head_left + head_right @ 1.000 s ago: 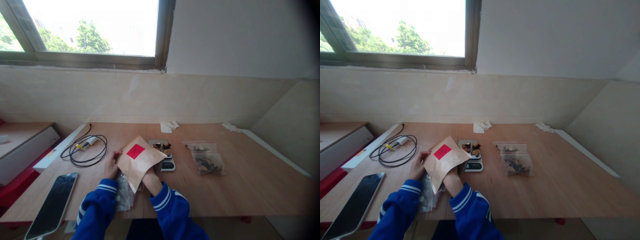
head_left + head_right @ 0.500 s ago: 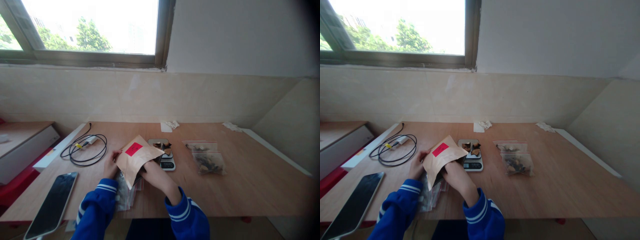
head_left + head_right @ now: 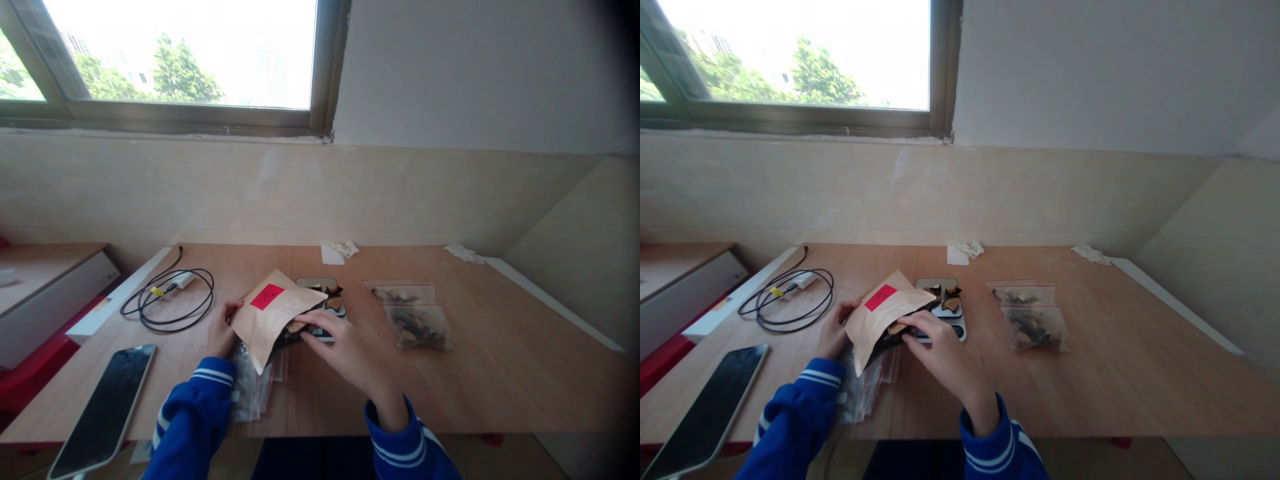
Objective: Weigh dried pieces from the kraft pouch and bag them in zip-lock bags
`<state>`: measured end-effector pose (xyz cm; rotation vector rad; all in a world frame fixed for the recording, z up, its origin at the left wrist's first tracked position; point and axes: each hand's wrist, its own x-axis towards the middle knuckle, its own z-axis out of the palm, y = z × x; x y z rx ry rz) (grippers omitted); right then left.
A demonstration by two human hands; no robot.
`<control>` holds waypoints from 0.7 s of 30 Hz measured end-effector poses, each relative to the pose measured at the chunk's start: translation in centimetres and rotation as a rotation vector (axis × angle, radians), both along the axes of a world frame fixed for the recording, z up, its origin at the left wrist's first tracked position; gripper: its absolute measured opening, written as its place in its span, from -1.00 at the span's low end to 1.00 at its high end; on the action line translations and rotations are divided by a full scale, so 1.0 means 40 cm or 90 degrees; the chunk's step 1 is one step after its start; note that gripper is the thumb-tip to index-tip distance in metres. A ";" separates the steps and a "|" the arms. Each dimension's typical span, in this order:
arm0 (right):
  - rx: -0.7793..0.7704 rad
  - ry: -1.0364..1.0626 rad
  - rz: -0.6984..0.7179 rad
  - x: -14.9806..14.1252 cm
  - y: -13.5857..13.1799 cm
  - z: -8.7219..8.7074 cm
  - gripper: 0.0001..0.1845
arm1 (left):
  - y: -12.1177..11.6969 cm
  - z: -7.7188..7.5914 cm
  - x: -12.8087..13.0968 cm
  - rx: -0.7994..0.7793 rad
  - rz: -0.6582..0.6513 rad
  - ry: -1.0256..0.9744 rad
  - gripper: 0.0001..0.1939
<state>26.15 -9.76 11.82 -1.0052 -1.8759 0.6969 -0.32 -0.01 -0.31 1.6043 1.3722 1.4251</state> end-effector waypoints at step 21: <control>0.077 -0.099 -0.336 0.104 0.131 -0.265 -0.83 | 0.007 -0.010 -0.010 0.000 0.019 0.006 -0.65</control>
